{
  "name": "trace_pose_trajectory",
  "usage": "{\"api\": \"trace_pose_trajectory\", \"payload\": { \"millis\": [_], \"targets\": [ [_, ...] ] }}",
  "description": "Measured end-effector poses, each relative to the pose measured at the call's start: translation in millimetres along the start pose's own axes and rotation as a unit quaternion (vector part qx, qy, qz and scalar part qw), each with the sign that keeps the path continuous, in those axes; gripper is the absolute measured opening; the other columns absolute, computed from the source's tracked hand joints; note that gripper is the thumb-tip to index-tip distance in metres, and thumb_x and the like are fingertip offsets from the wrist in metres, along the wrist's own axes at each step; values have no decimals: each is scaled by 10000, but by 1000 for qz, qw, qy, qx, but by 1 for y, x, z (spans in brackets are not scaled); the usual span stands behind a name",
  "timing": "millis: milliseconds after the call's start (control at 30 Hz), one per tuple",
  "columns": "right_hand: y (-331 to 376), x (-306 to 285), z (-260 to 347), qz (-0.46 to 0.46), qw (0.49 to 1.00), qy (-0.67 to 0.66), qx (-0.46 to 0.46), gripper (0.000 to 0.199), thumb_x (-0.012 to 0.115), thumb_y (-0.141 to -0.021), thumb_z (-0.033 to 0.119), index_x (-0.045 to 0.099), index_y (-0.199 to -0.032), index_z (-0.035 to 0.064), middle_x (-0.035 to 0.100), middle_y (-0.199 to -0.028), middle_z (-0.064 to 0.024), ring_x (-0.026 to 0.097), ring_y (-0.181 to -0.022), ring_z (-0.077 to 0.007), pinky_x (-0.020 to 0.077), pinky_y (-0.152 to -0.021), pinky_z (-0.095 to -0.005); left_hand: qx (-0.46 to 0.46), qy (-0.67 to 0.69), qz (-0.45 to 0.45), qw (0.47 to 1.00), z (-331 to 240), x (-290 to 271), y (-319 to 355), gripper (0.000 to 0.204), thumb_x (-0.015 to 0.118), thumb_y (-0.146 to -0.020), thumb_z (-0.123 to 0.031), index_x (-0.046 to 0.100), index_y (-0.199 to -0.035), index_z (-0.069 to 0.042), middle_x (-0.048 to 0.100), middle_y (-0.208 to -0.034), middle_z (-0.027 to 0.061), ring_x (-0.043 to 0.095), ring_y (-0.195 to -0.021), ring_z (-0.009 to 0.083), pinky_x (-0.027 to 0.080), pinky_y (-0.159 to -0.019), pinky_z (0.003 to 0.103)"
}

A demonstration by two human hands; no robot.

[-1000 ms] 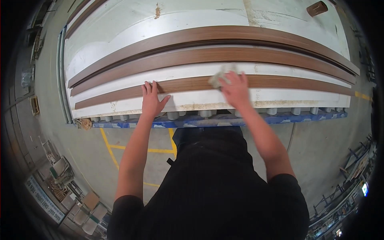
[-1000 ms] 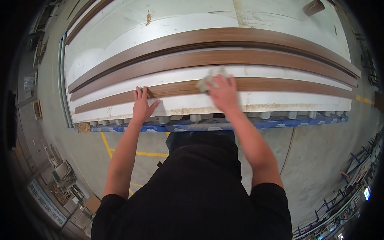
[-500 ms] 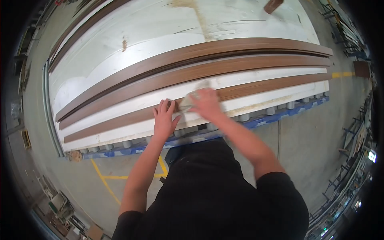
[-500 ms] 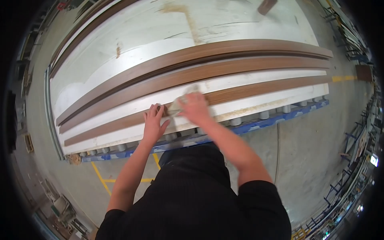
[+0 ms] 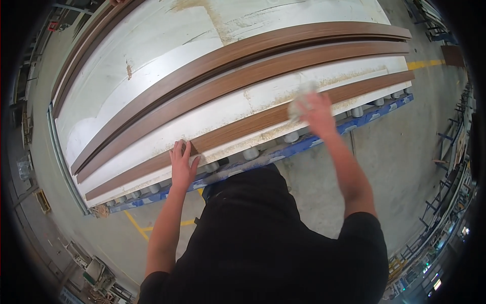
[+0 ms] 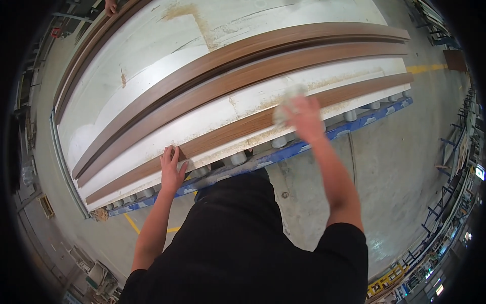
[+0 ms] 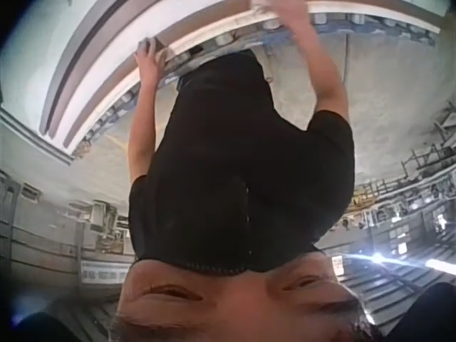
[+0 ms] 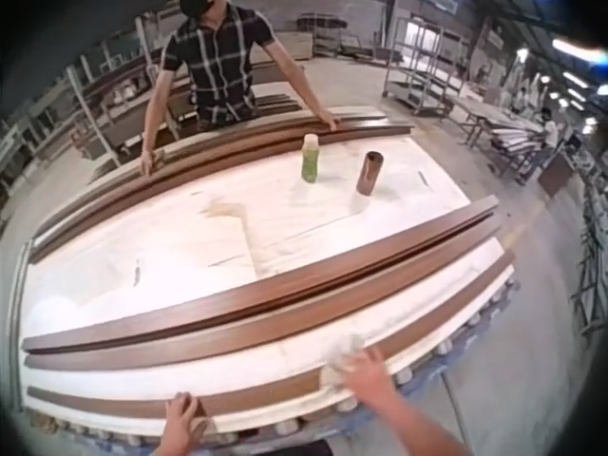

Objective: Wiping down long wooden or composite planks with a cloth and transferring them to a storage rack.

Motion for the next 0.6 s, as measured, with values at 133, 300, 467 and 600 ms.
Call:
{"api": "trace_pose_trajectory", "payload": {
  "millis": [133, 300, 467, 600],
  "targets": [
    [36, -14, -96, 1, 994, -6, 111, 588, 716, -966, 315, 607, -1539, 245, 492, -1625, -158, 328, -1590, -375, 239, -1280, -620, 28, -2, -24, 999, -31, 8, -16, 762, 798, -936, -322, 477, -1559, -21, 460, -1567, 214, 408, -1492, 436, 281, -1258, 648],
    [13, -3, -12, -14, 1000, -2, 6, 486, 684, -947, 220, 679, -1429, 156, 512, -1607, -159, 365, -1560, -429, 298, -1255, -602, 156, 22, -60, 986, -134, 13, -68, 761, 860, -863, -299, 546, -1491, -5, 570, -1403, 202, 541, -1308, 412, 416, -1154, 546],
    [-32, 12, 196, -65, 983, -153, -78, 373, 675, -907, 224, 767, -1268, 207, 556, -1591, -79, 416, -1549, -306, 266, -1282, -562, 151, 13, -36, 988, -133, 22, -80, 617, 775, -790, -84, 634, -1388, -27, 635, -1284, 138, 588, -1201, 364, 463, -1019, 499],
    [-48, -4, 279, -47, 965, -244, -81, 335, 661, -921, 212, 776, -1234, 182, 597, -1520, -51, 496, -1471, -282, 305, -1258, -547, 110, 10, -64, 992, -71, 8, -43, 639, 760, -752, -39, 643, -1380, -46, 643, -1274, 142, 596, -1211, 370, 457, -1046, 500]
  ]
}}
Point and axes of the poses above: each hand's wrist, its own y-axis away from the middle knuckle, its own x-axis out of the palm, z = x × y, the point moved 7 cm from there along -y, towards the middle knuckle
